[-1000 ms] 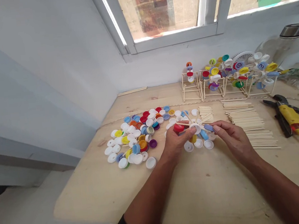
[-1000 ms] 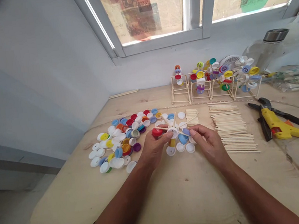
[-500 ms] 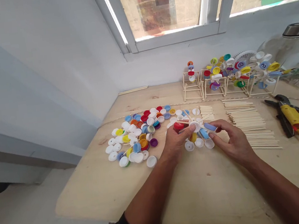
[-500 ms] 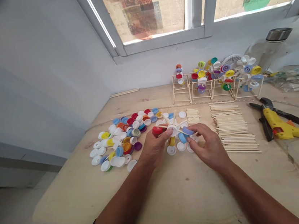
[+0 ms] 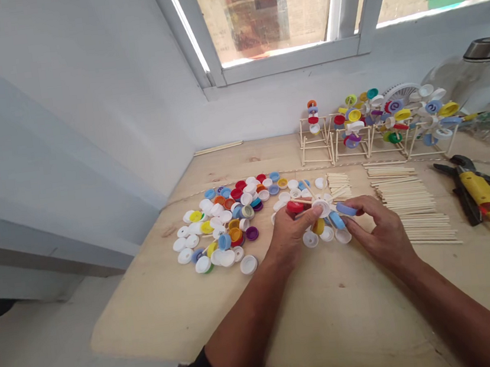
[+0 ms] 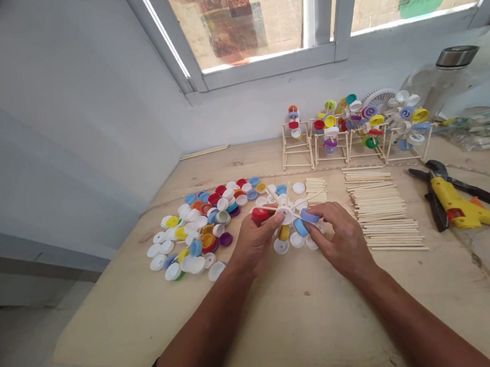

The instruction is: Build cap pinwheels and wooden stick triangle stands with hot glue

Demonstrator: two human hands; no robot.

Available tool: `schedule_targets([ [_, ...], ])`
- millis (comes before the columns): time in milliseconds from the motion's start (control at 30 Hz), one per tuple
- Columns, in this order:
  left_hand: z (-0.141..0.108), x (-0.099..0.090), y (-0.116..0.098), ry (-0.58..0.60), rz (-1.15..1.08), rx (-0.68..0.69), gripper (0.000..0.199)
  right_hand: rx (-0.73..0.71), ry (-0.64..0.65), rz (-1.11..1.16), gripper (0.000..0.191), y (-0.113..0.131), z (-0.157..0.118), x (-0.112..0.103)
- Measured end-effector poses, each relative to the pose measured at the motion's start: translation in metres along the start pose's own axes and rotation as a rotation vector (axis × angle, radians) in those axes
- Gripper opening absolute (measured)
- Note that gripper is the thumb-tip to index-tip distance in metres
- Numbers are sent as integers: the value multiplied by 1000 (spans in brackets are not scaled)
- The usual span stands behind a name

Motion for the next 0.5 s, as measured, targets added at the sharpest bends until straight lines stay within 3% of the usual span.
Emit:
schedule_targets([
  [500,-3,2,0,23,6,17,24,-82,-45,-50,9,1,-3,1],
])
Point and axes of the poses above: each hand's wrist, its own z-axis towards the middle knuckle, its own x-axis out of the palm, y = z × x, the point moved 2 cm from there along z, towards the middle knuckle, and after that the axes turned 5 degrees about -x, right-handed, at the moved point
